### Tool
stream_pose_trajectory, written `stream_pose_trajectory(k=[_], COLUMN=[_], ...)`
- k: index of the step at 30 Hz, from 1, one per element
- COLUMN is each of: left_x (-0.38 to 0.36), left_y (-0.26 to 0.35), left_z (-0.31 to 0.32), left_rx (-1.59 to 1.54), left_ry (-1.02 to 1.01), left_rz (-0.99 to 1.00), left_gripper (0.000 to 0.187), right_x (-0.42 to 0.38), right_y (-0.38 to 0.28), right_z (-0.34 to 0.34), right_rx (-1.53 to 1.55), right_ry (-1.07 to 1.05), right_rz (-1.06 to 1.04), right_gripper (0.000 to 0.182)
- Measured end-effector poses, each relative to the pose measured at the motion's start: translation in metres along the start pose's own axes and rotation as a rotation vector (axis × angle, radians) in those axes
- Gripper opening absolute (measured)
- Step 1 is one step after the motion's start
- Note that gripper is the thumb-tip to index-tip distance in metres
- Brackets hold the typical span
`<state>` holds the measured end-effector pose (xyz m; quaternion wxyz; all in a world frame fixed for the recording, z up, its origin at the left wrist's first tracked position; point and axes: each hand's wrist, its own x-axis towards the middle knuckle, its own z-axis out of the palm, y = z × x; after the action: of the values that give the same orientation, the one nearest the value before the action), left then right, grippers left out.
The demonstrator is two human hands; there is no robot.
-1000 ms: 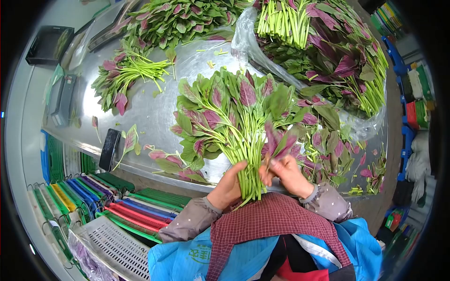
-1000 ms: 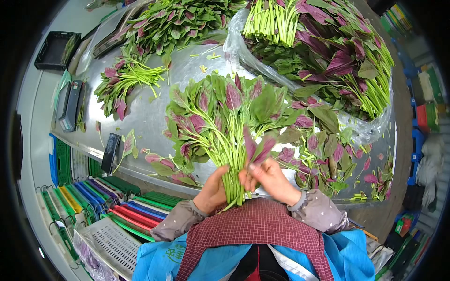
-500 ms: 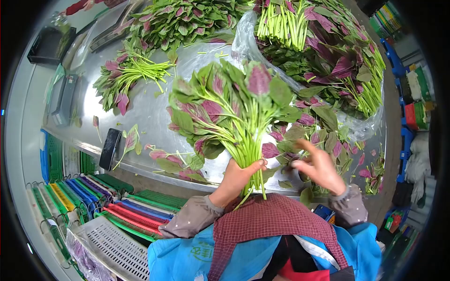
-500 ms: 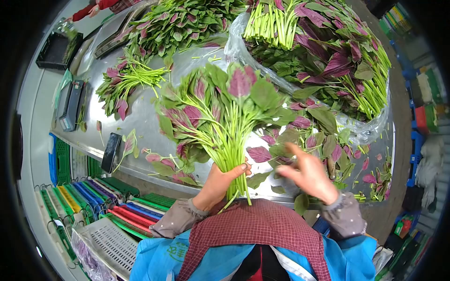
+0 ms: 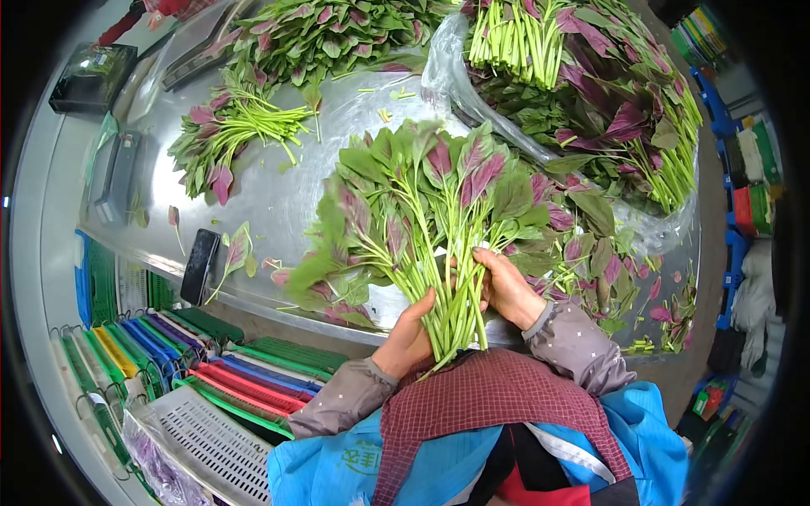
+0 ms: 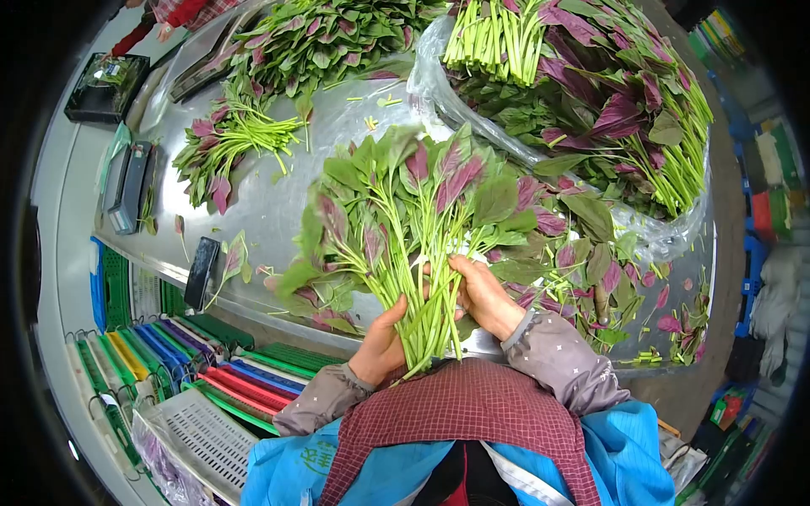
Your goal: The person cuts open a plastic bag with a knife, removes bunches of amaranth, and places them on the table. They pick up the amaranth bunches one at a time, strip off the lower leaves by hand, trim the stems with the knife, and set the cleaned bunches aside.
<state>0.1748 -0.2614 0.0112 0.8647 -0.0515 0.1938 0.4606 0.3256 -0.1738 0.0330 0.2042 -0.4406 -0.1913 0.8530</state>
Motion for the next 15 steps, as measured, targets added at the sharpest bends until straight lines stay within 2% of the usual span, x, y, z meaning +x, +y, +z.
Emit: stream_pose_trajectory(k=[3, 8, 9, 10, 12, 13, 15], left_x=[0.003, 0.004, 0.004, 0.003, 0.003, 0.004, 0.005], left_y=[0.0, 0.0, 0.0, 0.0, 0.001, 0.001, 0.002], left_z=[0.004, 0.003, 0.004, 0.004, 0.003, 0.003, 0.005], left_rx=[-0.037, 0.035, 0.021, 0.005, -0.01, 0.057, 0.123], left_ry=[-0.044, -0.049, -0.048, -0.047, -0.07, -0.062, -0.053], left_rz=[-0.017, -0.01, -0.015, -0.019, -0.001, -0.014, -0.022], left_gripper=[0.055, 0.06, 0.06, 0.06, 0.059, 0.058, 0.057], right_x=[0.005, -0.001, -0.009, -0.014, -0.021, -0.02, -0.011], right_y=[-0.002, -0.005, -0.01, -0.015, -0.018, -0.019, -0.017], right_z=[0.0, -0.011, 0.002, -0.01, -0.011, -0.014, -0.021], right_rx=[-0.038, -0.055, -0.18, -0.299, -0.543, -0.548, -0.829], right_ry=[0.037, -0.157, 0.051, -0.079, -0.032, -0.037, 0.096], right_rz=[0.003, 0.027, -0.019, 0.006, -0.109, -0.104, -0.293], right_gripper=[0.037, 0.04, 0.042, 0.043, 0.045, 0.045, 0.039])
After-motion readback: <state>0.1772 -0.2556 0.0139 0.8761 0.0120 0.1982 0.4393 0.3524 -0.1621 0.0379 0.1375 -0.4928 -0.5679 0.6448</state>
